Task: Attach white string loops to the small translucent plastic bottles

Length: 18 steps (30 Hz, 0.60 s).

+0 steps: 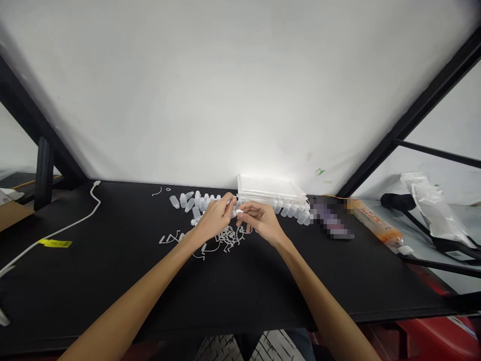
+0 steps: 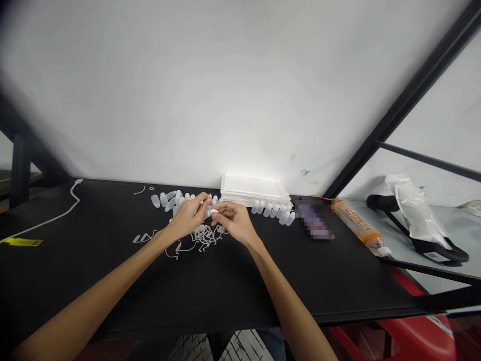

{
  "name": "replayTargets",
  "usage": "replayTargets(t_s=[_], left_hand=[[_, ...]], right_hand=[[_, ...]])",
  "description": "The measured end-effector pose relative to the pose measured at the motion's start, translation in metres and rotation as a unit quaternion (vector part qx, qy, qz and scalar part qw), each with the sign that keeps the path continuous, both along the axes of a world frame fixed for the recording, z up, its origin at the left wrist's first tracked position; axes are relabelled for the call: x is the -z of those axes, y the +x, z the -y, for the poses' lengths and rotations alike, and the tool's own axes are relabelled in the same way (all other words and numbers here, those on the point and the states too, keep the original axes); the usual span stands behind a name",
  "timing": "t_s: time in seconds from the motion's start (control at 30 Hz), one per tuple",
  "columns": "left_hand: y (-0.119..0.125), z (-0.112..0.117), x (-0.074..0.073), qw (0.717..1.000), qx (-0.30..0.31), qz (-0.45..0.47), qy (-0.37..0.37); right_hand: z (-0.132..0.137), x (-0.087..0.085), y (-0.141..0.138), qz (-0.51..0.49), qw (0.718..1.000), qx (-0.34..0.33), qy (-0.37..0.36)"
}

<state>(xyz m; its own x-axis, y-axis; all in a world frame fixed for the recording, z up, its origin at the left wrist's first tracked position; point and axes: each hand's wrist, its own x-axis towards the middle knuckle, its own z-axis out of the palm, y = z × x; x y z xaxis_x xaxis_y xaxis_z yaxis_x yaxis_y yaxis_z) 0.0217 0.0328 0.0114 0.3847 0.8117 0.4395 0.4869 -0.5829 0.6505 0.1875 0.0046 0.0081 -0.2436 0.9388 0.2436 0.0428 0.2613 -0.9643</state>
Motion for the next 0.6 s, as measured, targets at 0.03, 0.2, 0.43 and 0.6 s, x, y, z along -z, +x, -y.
replayTargets(t_s=[0.03, 0.2, 0.43, 0.6], left_hand=[[0.0, 0.0, 0.0, 1.0, 0.001, -0.003, 0.001], [0.003, 0.003, 0.001, 1.0, 0.008, -0.017, 0.011], [0.001, 0.001, -0.001, 1.0, 0.01, -0.009, 0.003], [0.0, 0.001, -0.001, 1.0, 0.008, -0.013, 0.011]], right_hand=[[0.0, 0.0, 0.0, 0.009, 1.0, 0.001, -0.002], [0.0, 0.006, -0.002, 0.118, 0.991, 0.051, 0.032], [-0.001, 0.001, 0.002, 0.043, 0.999, 0.029, 0.002], [0.001, -0.007, 0.002, -0.004, 1.0, -0.027, -0.009]])
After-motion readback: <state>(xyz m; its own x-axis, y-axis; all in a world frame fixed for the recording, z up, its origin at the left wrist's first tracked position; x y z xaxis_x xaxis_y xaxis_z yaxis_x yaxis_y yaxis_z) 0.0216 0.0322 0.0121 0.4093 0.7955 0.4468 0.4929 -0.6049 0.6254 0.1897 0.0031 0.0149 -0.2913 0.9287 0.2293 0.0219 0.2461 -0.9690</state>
